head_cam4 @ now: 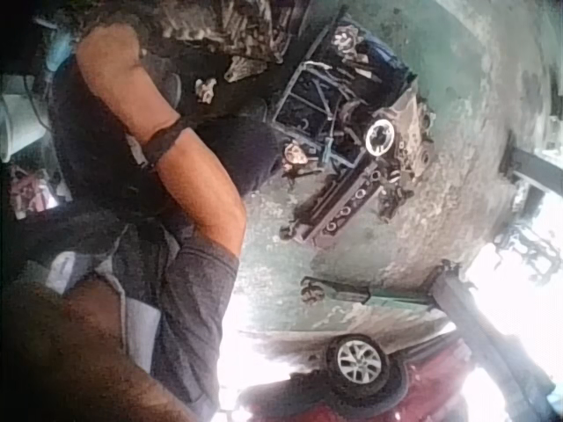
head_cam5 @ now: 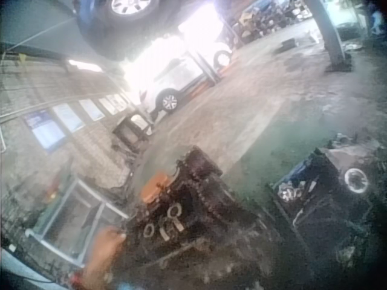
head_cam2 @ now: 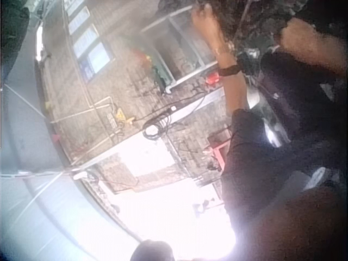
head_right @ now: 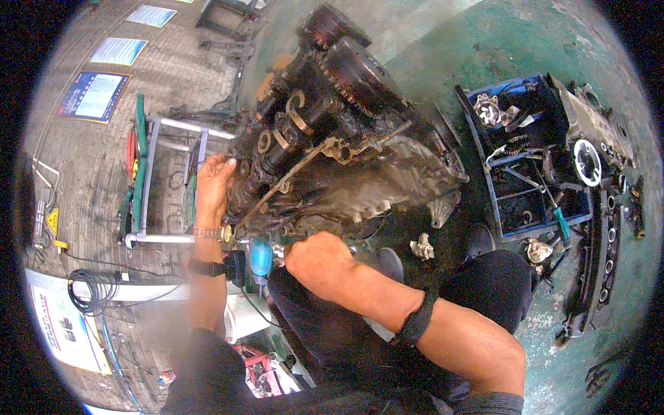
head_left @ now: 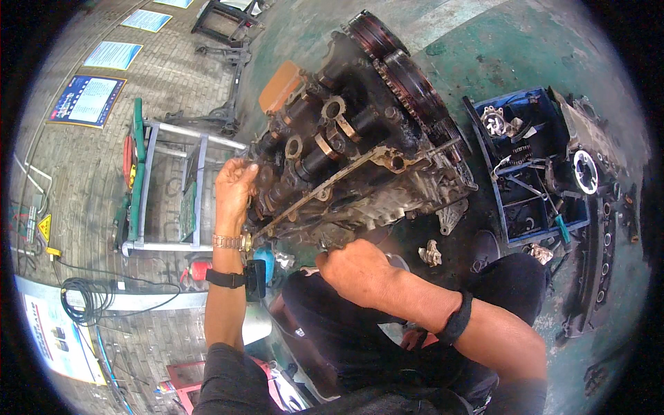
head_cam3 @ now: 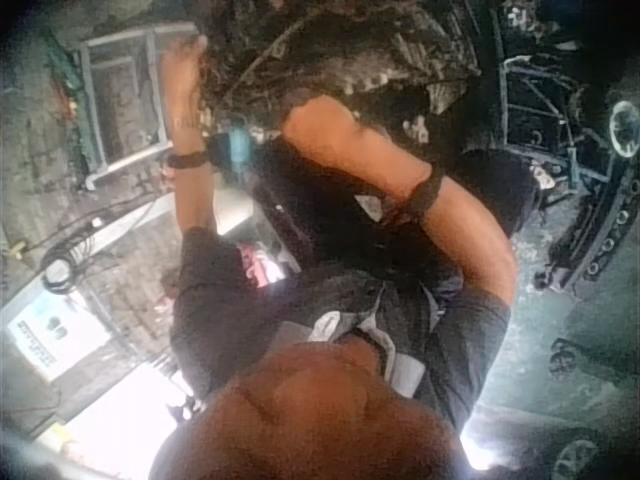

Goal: The person works on an engine block by hand and with a wrench. They loosen and remove bolts and a metal component from the assembly, then hold the detached pieces to the camera.

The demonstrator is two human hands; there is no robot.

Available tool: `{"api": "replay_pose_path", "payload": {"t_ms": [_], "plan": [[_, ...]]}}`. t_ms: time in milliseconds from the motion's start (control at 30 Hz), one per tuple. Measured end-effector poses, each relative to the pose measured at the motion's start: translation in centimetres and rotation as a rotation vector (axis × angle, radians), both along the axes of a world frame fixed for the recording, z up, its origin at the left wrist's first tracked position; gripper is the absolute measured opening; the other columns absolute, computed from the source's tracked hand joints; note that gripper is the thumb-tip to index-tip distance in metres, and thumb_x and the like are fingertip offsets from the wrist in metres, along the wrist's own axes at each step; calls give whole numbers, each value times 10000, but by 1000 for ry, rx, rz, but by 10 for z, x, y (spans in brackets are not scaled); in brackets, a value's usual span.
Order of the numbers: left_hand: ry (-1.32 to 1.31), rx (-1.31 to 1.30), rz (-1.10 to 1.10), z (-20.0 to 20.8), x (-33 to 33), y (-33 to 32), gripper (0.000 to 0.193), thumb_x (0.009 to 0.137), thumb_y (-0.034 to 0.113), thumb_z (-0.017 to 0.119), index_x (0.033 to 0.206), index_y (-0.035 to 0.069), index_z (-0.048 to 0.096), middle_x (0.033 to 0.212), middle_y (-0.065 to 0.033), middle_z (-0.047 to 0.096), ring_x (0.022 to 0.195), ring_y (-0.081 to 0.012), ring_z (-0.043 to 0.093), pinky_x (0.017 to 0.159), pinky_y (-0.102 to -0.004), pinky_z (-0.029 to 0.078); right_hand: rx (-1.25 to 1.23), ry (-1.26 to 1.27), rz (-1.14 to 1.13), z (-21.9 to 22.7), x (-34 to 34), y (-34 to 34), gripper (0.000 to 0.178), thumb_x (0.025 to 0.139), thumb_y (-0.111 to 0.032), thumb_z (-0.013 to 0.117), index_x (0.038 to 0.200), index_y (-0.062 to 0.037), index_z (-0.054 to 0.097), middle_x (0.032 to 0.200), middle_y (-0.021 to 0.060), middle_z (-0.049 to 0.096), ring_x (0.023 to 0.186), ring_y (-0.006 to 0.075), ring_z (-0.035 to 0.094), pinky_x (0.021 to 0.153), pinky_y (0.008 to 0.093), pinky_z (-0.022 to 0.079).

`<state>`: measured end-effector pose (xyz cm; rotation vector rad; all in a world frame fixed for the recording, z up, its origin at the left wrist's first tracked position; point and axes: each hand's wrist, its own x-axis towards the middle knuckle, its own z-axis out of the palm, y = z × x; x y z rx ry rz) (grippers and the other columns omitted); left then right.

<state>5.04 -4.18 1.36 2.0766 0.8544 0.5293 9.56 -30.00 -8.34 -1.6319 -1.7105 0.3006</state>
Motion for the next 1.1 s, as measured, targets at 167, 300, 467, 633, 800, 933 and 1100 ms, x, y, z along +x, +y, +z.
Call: {"api": "replay_pose_path", "payload": {"t_ms": [167,300,467,633,800,933,1100], "plan": [[18,32,2,0,-1,2,203,851,58,668,1026,56,566,765,29,583,588,-45,473,507,-189,361,7,-7,1,-1,0,0,105,769,-127,608,792,-73,694,780,125,695,719,268,697,621,386,555],[13,17,-21,0,-2,3,209,843,40,668,1025,60,567,763,24,590,581,-46,478,503,-192,360,5,-10,4,0,1,-1,104,764,-120,609,795,-72,695,780,126,695,722,269,698,623,382,556],[1,-30,22,0,-2,3,189,844,40,669,1006,64,575,750,23,592,553,-43,472,463,-192,339,-34,-18,15,3,2,-2,109,758,-108,607,804,-67,697,786,135,697,726,273,699,623,382,556],[21,-16,55,3,2,3,171,841,44,673,983,70,581,737,29,589,530,-37,466,426,-189,314,-45,-17,13,6,4,-3,114,754,-106,609,811,-64,698,790,138,698,728,274,699,624,381,556],[2,-21,50,8,6,0,175,833,44,680,976,74,583,732,34,586,529,-34,467,425,-183,312,-68,-18,26,5,4,-2,112,754,-106,608,800,-72,704,793,134,698,730,273,699,627,383,556],[-25,-36,23,8,5,1,188,819,23,687,971,68,587,736,33,586,548,-38,486,438,-180,331,-58,-16,14,4,3,-1,122,762,-118,601,797,-78,710,802,133,700,733,273,699,634,389,557],[-90,34,-59,4,5,5,231,803,-7,689,1008,41,593,831,-5,619,690,-62,549,576,-193,429,-63,-7,23,3,2,0,108,751,-114,608,807,-60,683,790,135,688,727,275,692,630,383,552]]}}
